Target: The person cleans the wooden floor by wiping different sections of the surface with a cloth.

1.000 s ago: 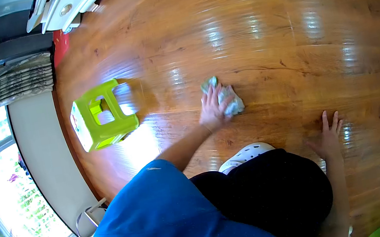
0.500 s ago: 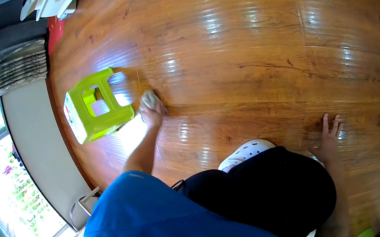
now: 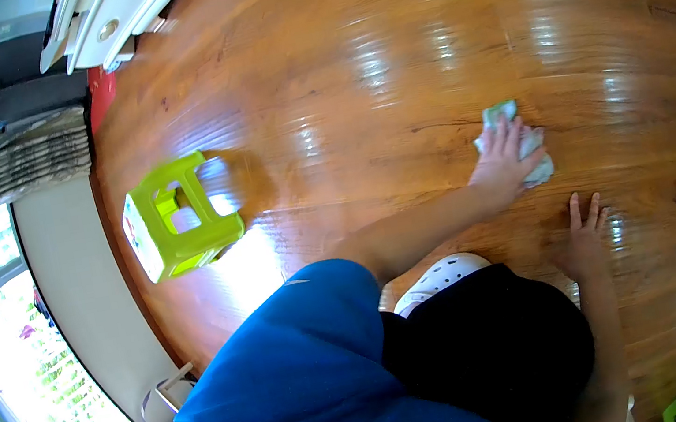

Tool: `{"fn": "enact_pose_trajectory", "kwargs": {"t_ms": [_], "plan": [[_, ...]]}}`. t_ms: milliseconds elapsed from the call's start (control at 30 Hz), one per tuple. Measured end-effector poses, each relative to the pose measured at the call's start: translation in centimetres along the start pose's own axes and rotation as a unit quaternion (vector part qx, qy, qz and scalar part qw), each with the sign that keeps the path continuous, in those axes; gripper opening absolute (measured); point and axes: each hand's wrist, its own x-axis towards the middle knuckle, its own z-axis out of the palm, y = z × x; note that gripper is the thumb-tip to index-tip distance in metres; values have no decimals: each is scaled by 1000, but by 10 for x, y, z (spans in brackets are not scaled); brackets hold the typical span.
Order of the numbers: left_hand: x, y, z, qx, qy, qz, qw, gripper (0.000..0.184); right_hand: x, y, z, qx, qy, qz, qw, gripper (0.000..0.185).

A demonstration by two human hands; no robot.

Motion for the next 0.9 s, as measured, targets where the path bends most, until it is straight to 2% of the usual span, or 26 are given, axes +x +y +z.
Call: {"fn": "enact_pose_trajectory", "kwargs": {"t_ms": [33,100,167,200,233,367,400,533,600,700,833,900], "plan": [[14,7,4,14,-3,46,999,67,-1,-4,-3,3,-7,5,1000,124],[34,19,12,36,0,72,997,67,-5,-5,-6,10,-14,34,999,121],[49,31,24,54,1,103,993,67,-3,-3,-4,6,-9,11,1000,116],[48,29,25,51,15,100,994,67,-4,-2,-3,10,-9,31,999,116],[48,27,23,50,27,95,994,67,-4,-2,-2,16,8,12,1000,116],[45,26,9,32,-5,100,994,73,-6,-3,-6,74,19,-7,997,114],[43,25,7,26,-15,117,993,73,-9,-7,-12,51,14,-5,999,107],[44,19,5,-4,-5,128,992,71,-9,-7,-12,-8,9,18,1000,100],[43,17,6,-11,-6,134,991,69,-7,-8,-20,10,-57,18,998,95],[44,17,9,-5,15,135,991,66,-2,-7,-17,-27,-87,13,996,96],[43,17,12,-1,8,115,993,68,-2,-9,-19,-8,-62,23,998,93],[44,15,17,27,10,100,995,70,-2,-5,-23,34,-89,35,995,87]]}}
